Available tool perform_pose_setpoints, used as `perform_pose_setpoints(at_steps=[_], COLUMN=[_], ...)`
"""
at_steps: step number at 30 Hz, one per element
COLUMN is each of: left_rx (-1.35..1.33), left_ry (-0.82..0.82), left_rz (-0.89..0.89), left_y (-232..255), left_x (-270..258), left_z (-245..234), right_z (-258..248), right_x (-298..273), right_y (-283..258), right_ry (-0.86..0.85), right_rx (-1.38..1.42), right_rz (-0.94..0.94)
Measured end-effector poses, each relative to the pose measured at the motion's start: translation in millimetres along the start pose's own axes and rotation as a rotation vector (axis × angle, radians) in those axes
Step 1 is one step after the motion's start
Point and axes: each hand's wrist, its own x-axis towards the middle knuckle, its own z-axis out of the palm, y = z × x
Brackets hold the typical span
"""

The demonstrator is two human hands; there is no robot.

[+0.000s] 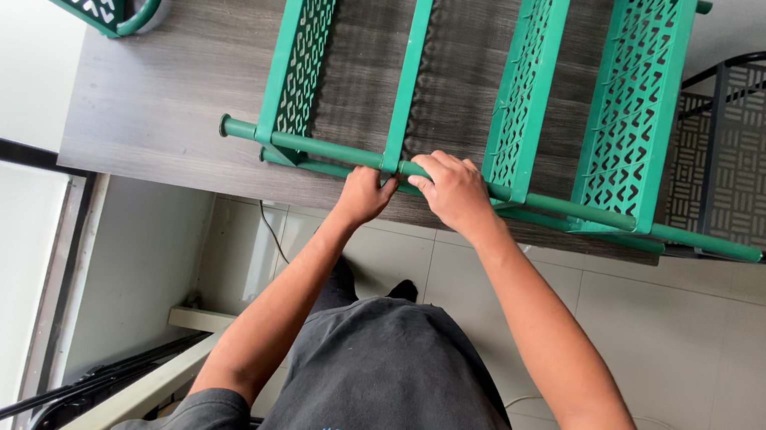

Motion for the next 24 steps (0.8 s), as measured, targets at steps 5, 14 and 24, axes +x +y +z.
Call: perform_pose_setpoints(at_steps=[5, 14, 24], left_rx=[-0.042, -0.11, 0.214], left_ry=[-0.097, -0.205, -0.437], left_rz=[-0.067, -0.122, -0.067], left_y=[9, 11, 47], left_x=[1, 3, 11], left_z=[-5, -11, -52], right_z=[-2, 0, -16], right_x=[3, 10, 5], right_y=[8, 2, 2], right_ry=[-0.099, -0.126, -0.161], right_rx=[0.013, 0.088, -0.019], right_rz=[0.077, 0.167, 0.144])
